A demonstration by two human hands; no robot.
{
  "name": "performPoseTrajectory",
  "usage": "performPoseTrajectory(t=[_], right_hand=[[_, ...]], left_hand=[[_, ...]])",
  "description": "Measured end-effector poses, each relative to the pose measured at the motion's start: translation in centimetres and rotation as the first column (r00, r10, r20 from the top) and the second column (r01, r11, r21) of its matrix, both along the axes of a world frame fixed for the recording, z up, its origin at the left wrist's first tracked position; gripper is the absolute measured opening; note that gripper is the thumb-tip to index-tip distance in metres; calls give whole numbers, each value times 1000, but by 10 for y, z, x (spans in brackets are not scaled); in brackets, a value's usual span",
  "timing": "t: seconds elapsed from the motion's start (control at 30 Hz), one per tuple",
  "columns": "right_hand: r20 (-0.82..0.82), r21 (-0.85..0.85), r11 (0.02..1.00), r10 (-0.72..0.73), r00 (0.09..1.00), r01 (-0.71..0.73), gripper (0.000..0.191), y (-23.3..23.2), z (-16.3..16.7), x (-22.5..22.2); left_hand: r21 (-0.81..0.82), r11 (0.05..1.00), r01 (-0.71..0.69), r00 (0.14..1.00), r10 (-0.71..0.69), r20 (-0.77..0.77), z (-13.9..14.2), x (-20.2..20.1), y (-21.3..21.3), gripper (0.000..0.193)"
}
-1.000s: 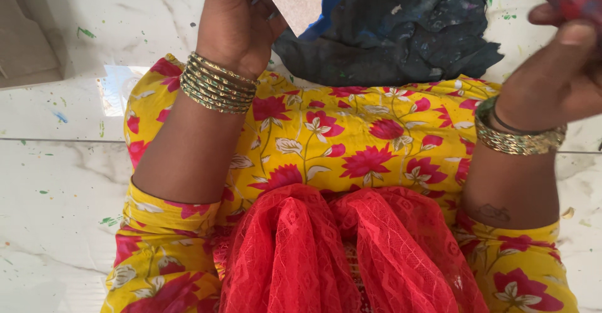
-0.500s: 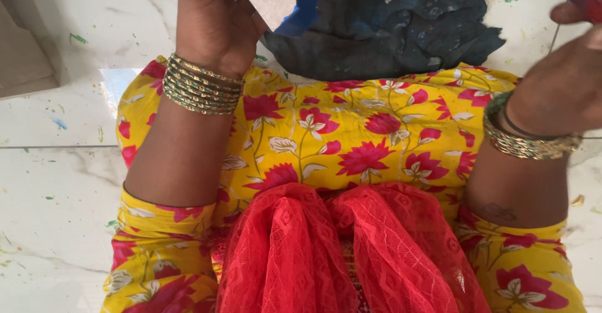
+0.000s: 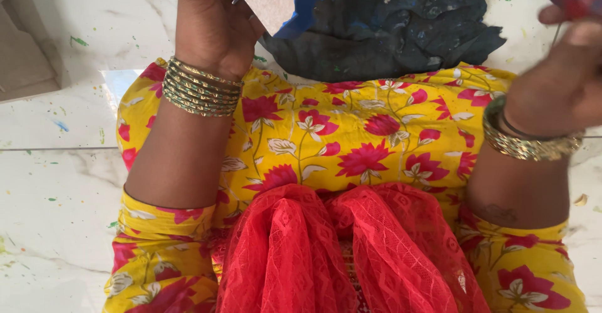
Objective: The person sits on the floor and paints unfinished wooden organizer pieces blue using a long-handled paintbrush, dipping the brush into an open paint can and applying paint to the edges and surfaces of each piece, with several already painted blue pieces stacked nearby.
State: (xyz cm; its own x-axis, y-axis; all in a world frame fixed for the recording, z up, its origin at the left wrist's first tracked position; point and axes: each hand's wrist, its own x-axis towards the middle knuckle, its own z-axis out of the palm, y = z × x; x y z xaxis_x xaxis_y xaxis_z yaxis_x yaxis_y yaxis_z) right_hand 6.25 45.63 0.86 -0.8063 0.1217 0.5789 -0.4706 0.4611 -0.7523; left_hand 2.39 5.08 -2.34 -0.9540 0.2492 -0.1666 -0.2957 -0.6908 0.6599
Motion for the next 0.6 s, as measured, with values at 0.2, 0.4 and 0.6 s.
performPoseTrajectory(t=[0.2, 0.4, 0.6], right_hand=[[-51, 206, 976, 88, 995, -76, 39, 3, 21, 2], [-202, -171, 946, 241, 949, -277, 46, -29, 5, -8], [-171, -79, 956, 266, 949, -282, 44, -34, 10, -11]], left_hand=[[-19, 988, -150, 980, 151, 128, -6, -1, 0, 60], [-165, 979, -123, 982, 144, 124, -7, -2, 4, 65], [-164, 973, -165, 975, 186, 122, -10, -2, 4, 55]])
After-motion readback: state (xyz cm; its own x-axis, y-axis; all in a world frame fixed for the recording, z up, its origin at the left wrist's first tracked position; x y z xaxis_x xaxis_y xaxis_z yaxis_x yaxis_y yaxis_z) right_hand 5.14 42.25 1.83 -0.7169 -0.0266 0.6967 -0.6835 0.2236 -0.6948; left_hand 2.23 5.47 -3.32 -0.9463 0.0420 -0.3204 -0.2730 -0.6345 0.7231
